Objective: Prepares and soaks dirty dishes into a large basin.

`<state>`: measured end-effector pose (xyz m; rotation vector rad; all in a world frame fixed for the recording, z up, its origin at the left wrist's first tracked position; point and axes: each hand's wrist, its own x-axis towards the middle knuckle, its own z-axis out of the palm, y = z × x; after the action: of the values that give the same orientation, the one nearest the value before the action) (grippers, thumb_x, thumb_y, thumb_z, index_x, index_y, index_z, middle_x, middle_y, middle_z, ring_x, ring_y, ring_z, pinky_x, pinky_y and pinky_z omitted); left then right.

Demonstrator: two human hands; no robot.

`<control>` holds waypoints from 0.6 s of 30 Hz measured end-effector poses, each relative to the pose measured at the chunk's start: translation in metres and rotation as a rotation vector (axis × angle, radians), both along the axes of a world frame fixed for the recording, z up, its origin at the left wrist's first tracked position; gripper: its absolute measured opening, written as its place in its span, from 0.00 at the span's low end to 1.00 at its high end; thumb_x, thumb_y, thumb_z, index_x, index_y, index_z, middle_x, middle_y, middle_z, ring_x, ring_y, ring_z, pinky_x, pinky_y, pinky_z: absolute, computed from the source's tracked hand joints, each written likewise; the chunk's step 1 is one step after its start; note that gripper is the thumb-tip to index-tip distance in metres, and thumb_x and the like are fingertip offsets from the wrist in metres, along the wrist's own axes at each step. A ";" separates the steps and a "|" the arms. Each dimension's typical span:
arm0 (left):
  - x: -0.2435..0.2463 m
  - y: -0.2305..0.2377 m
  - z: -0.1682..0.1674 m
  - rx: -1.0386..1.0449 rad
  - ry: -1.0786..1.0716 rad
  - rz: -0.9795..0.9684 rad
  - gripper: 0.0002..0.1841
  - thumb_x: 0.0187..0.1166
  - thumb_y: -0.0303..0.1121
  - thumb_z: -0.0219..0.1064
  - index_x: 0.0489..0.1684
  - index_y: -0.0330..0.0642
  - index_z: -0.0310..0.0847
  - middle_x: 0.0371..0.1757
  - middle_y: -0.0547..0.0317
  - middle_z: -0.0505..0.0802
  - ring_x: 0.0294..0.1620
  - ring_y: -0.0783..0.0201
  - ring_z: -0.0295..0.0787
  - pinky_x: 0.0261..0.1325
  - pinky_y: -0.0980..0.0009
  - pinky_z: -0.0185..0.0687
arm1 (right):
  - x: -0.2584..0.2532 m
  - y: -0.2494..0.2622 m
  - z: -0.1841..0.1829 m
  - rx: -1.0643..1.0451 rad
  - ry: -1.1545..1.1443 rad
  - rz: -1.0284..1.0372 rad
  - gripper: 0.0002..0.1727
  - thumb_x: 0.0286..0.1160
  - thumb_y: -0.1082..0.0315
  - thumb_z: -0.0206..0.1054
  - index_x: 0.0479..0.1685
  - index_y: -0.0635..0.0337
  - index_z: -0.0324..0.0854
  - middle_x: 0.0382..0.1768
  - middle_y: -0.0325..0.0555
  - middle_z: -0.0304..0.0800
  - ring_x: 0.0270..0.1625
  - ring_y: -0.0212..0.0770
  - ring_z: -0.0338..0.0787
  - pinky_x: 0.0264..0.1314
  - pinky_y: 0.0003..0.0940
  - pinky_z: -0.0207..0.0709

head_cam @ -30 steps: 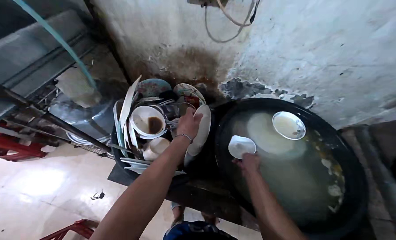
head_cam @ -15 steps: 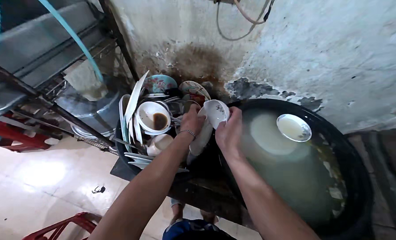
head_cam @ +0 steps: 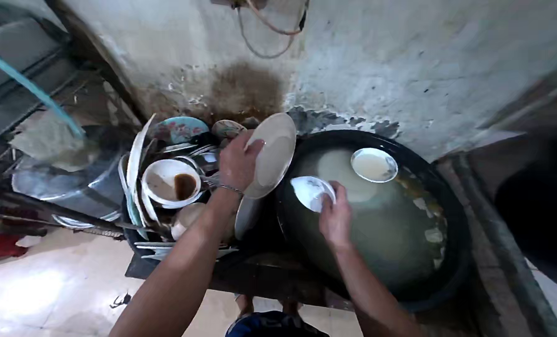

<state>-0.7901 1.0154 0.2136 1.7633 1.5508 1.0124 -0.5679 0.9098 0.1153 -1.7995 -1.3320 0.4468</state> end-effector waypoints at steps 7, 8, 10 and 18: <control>-0.044 0.021 -0.001 0.019 -0.156 0.113 0.16 0.90 0.38 0.61 0.65 0.37 0.84 0.55 0.47 0.93 0.55 0.60 0.92 0.66 0.57 0.85 | -0.064 0.057 0.028 0.268 -0.220 0.369 0.25 0.74 0.83 0.62 0.73 0.68 0.77 0.67 0.65 0.85 0.60 0.61 0.92 0.59 0.58 0.88; -0.051 0.023 -0.002 0.026 -0.175 0.130 0.17 0.90 0.38 0.61 0.65 0.37 0.84 0.55 0.47 0.93 0.56 0.60 0.91 0.66 0.57 0.85 | -0.069 0.055 0.022 0.261 -0.266 0.447 0.26 0.71 0.84 0.63 0.72 0.66 0.77 0.67 0.64 0.84 0.57 0.61 0.93 0.55 0.58 0.90; -0.065 0.025 -0.002 0.052 -0.205 0.167 0.17 0.89 0.38 0.62 0.65 0.37 0.84 0.56 0.47 0.93 0.56 0.60 0.92 0.67 0.57 0.85 | -0.076 0.055 0.017 0.250 -0.292 0.536 0.25 0.71 0.84 0.63 0.70 0.63 0.80 0.68 0.62 0.85 0.59 0.60 0.93 0.55 0.58 0.90; -0.076 0.028 0.002 0.050 -0.246 0.172 0.17 0.89 0.39 0.62 0.65 0.36 0.84 0.53 0.48 0.94 0.54 0.61 0.92 0.64 0.57 0.87 | -0.092 0.080 0.043 0.369 -0.203 0.469 0.24 0.71 0.86 0.61 0.69 0.69 0.79 0.66 0.64 0.84 0.65 0.57 0.90 0.65 0.52 0.86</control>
<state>-0.8661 1.0436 0.2151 1.4907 1.5493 1.3090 -0.6602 0.9900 0.1585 -1.2495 -1.8539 0.2425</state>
